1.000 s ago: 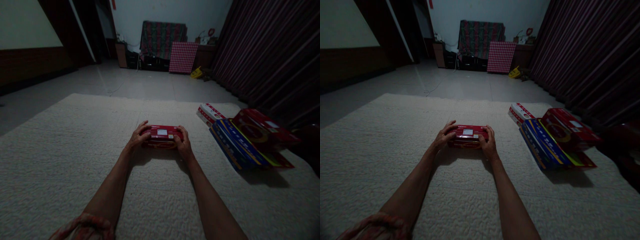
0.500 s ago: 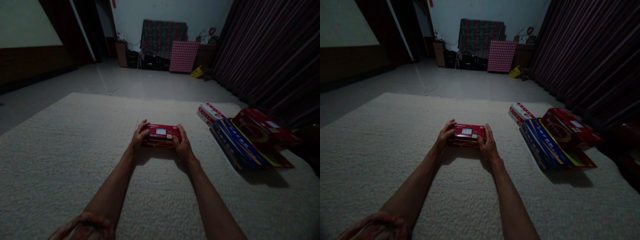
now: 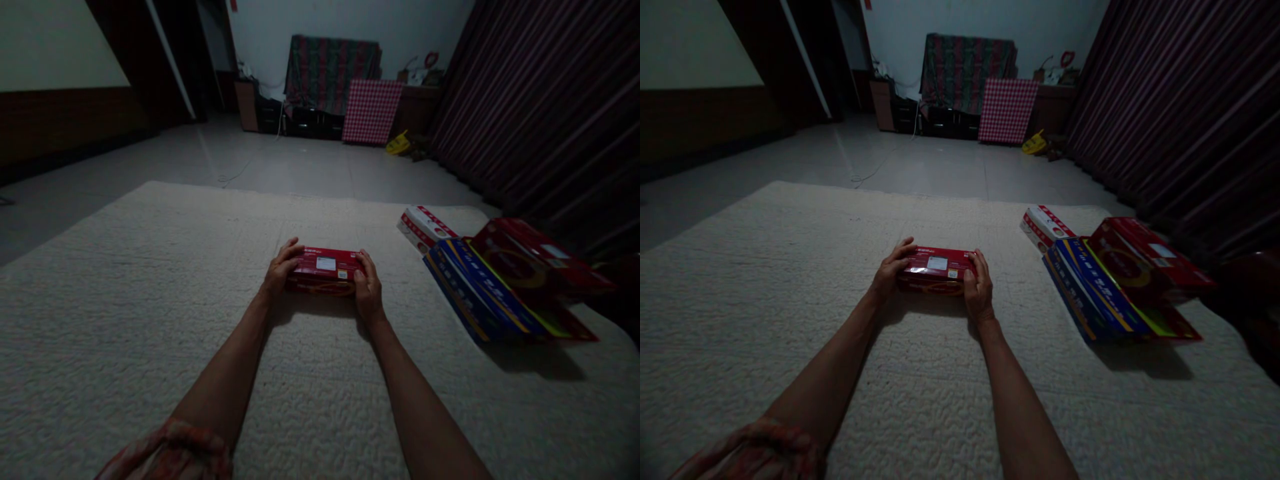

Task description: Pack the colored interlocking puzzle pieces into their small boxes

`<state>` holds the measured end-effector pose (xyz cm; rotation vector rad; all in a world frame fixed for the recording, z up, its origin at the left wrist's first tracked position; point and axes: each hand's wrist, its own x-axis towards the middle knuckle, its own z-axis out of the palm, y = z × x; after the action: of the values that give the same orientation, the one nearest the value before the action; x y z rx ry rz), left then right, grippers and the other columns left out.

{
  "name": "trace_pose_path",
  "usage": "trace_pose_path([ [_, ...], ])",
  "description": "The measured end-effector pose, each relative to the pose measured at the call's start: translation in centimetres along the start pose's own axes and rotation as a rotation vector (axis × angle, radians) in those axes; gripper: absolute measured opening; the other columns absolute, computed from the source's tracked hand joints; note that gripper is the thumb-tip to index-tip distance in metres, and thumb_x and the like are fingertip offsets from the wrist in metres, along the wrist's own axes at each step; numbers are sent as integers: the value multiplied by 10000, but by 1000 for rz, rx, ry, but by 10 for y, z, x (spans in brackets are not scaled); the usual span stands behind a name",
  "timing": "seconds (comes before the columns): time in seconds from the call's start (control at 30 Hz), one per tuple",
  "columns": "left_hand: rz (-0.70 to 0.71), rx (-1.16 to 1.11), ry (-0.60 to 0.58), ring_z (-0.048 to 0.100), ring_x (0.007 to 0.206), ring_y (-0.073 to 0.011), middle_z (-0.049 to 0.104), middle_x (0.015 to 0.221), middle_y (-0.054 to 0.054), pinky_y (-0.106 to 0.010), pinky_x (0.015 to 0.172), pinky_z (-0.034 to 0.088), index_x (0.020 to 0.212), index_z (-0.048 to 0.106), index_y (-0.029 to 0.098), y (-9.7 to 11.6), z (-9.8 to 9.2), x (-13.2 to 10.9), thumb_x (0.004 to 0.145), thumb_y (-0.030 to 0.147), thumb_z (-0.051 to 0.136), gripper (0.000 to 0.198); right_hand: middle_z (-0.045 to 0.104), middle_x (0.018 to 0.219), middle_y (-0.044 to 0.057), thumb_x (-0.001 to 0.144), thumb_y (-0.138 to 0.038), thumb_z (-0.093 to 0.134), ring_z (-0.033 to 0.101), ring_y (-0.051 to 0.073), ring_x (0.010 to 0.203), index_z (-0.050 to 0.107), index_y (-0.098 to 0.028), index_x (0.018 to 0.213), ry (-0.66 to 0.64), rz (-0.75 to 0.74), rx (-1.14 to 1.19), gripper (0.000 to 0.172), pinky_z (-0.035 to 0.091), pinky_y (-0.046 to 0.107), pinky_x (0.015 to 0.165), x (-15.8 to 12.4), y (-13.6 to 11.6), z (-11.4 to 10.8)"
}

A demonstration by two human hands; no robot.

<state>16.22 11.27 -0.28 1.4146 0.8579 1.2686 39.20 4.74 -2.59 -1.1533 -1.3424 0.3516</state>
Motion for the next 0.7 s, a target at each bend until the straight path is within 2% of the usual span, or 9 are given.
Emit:
trace_pose_path([
  [0.13, 10, -11, 5, 256, 1479, -323, 443, 1527, -42, -466, 1216, 226, 1082, 711, 220, -3, 0, 1, 725, 264, 600, 376, 482, 1485, 82, 924, -405, 451, 393, 278, 1402, 583, -248, 1294, 15, 13, 29, 423, 236, 534, 1194, 0, 1, 3],
  [0.37, -2, -15, 51, 310, 1457, -310, 467, 1508, -23, -480, 1202, 259, 1051, 720, 242, -4, 6, -7, 718, 247, 589, 358, 481, 1481, 98, 908, -444, 450, 397, 257, 1398, 587, -209, 1272, 70, 144, 113, 455, 228, 480, 1204, -6, -8, 4],
  [0.53, -36, -40, 53, 368, 1424, -325, 473, 1503, -61, -492, 1182, 295, 1036, 731, 219, 5, 4, -35, 697, 246, 607, 362, 491, 1476, 97, 918, -452, 444, 407, 240, 1392, 596, -199, 1266, 90, 164, 94, 456, 246, 458, 1199, -29, -26, -1],
  [0.7, -38, -32, 102, 387, 1412, -340, 500, 1480, -72, -479, 1156, 339, 993, 743, 205, 17, -6, -68, 678, 267, 621, 344, 494, 1469, 119, 908, -447, 470, 415, 252, 1389, 604, -179, 1247, 94, 173, 129, 452, 256, 458, 1195, -56, -47, 4],
])
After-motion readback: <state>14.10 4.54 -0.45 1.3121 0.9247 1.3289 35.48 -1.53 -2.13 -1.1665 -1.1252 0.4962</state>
